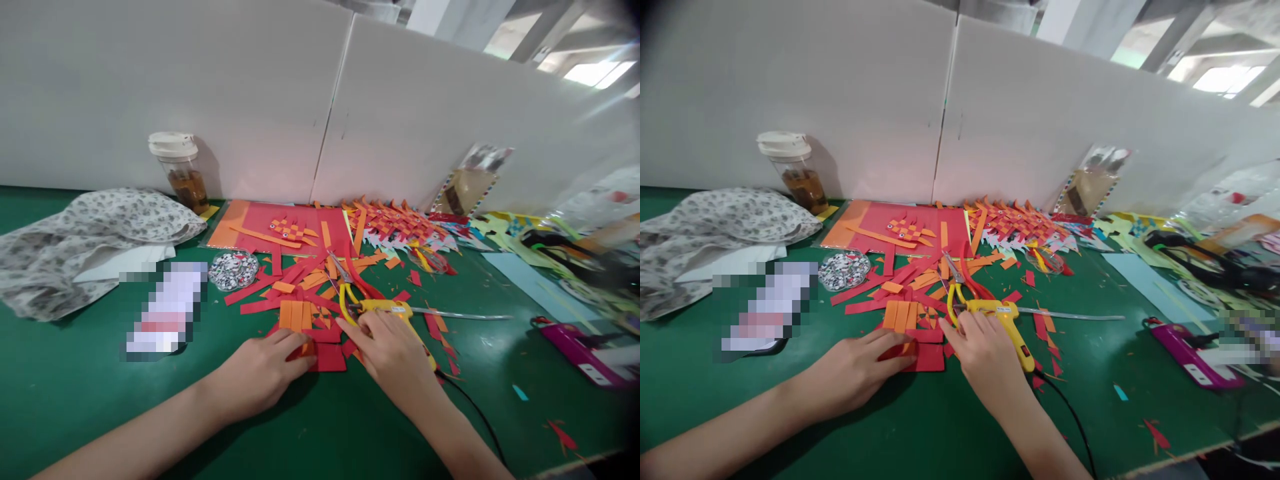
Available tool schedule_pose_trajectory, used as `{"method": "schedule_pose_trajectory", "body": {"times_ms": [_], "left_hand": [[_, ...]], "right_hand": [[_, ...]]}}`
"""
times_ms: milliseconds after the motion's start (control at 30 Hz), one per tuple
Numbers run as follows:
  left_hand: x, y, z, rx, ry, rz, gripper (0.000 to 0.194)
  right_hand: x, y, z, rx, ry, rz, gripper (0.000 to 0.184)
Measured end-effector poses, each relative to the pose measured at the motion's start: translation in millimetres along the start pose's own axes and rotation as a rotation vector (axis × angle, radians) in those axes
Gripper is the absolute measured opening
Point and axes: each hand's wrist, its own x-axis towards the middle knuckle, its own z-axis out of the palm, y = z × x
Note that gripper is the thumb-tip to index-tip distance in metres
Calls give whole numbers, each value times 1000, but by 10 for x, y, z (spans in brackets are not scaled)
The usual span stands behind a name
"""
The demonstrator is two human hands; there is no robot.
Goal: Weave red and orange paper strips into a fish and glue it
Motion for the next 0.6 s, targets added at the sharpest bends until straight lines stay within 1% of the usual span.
{"method": "schedule_pose_trajectory", "body": {"times_ms": [67,133,200,267,367,467,500,600], "left_hand": [[-12,-5,23,-2,4,-10,32],[-21,-13,42,-5,4,-13,32],[-26,-19,57,-11,5,-16,31],[-30,-24,69,-16,10,-24,30],[-40,-25,81,-18,22,-30,30],[-51,-13,79,-17,15,-27,30],[-52,-6,73,-9,6,-25,31],[-48,14,49,34,-30,-2,36]], "right_hand": [[75,-51,29,-55,-12,-22,31],[112,-83,33,-86,4,-26,27],[110,-91,0,-50,64,-5,25],[81,-63,-73,52,161,67,22],[16,62,-224,206,338,257,14],[-71,271,-325,210,509,550,5],[-115,351,-330,202,592,618,5],[-329,607,-249,177,674,769,13]]}}
